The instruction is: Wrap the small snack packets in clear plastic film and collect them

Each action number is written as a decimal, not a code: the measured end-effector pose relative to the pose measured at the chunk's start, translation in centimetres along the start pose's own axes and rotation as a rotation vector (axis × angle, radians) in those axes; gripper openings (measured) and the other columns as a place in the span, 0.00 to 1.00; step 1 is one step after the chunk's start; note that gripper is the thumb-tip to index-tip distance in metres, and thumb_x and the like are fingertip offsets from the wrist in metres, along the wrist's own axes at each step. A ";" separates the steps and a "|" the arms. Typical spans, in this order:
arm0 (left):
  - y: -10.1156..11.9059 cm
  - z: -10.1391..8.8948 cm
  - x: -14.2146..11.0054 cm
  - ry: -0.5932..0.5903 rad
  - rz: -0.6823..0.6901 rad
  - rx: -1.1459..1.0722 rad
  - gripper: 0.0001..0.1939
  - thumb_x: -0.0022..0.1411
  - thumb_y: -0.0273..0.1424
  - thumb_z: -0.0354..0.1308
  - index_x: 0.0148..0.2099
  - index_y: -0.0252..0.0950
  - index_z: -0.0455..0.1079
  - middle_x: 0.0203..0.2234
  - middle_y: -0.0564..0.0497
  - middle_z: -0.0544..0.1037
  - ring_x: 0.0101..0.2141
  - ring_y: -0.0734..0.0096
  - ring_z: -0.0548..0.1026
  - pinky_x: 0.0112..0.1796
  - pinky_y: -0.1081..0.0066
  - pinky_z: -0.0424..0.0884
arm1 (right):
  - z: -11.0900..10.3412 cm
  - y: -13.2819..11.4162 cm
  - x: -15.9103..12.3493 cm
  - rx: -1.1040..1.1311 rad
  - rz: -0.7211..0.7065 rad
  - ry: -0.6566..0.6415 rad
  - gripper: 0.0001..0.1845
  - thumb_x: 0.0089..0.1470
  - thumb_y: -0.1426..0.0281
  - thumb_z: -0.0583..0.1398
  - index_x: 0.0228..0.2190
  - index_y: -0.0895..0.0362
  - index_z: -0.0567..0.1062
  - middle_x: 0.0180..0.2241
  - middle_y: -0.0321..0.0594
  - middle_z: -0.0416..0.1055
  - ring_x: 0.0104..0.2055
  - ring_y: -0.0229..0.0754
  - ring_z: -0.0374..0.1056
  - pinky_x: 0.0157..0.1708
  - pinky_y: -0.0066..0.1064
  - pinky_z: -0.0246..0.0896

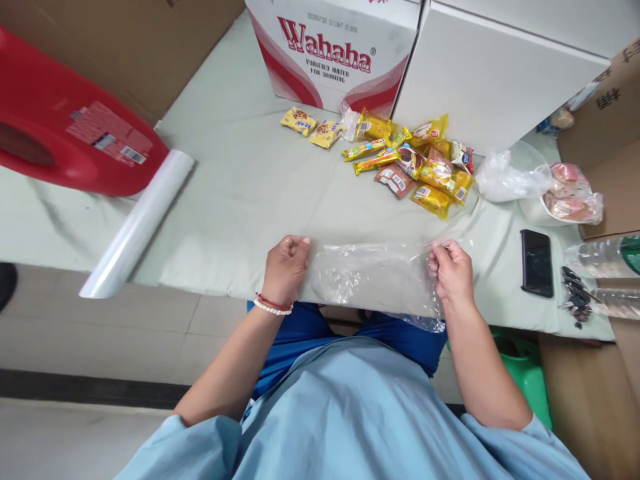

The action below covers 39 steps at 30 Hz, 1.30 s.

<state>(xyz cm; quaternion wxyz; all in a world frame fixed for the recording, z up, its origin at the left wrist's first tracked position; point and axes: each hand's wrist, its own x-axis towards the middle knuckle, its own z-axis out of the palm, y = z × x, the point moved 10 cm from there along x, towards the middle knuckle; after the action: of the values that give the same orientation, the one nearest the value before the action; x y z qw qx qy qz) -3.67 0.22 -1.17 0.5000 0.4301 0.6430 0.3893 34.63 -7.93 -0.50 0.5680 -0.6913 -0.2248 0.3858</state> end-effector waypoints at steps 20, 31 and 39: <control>1.0 12.0 -11.6 -0.909 0.678 1.330 0.22 0.71 0.20 0.49 0.63 0.34 0.71 0.39 0.43 0.83 0.35 0.56 0.83 0.32 0.64 0.74 | -0.1 -3.4 -1.0 -0.809 -0.603 -0.087 0.33 0.57 0.56 0.67 0.60 0.54 0.72 0.61 0.55 0.67 0.46 0.50 0.73 0.51 0.50 0.73; 0.0 11.0 -7.7 -0.865 0.319 0.995 0.51 0.65 0.30 0.61 0.80 0.28 0.37 0.30 0.50 0.83 0.34 0.59 0.82 0.37 0.67 0.72 | 1.4 -4.9 4.8 -0.467 -0.347 -0.148 0.08 0.58 0.63 0.64 0.36 0.54 0.77 0.29 0.36 0.73 0.34 0.43 0.69 0.39 0.37 0.68; 2.5 9.4 -7.6 -0.722 0.276 0.544 0.47 0.66 0.37 0.60 0.80 0.37 0.44 0.27 0.58 0.79 0.23 0.70 0.76 0.31 0.71 0.71 | -7.9 -6.3 5.4 -0.215 -0.310 0.083 0.13 0.50 0.69 0.68 0.40 0.55 0.78 0.31 0.32 0.74 0.34 0.36 0.69 0.35 0.28 0.66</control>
<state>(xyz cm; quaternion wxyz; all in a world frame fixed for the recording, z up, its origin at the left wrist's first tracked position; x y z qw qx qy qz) 6.93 -5.44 1.66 0.5046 0.7346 0.4434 0.0950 44.85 -7.14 4.47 0.5524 -0.7203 -0.3449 0.2388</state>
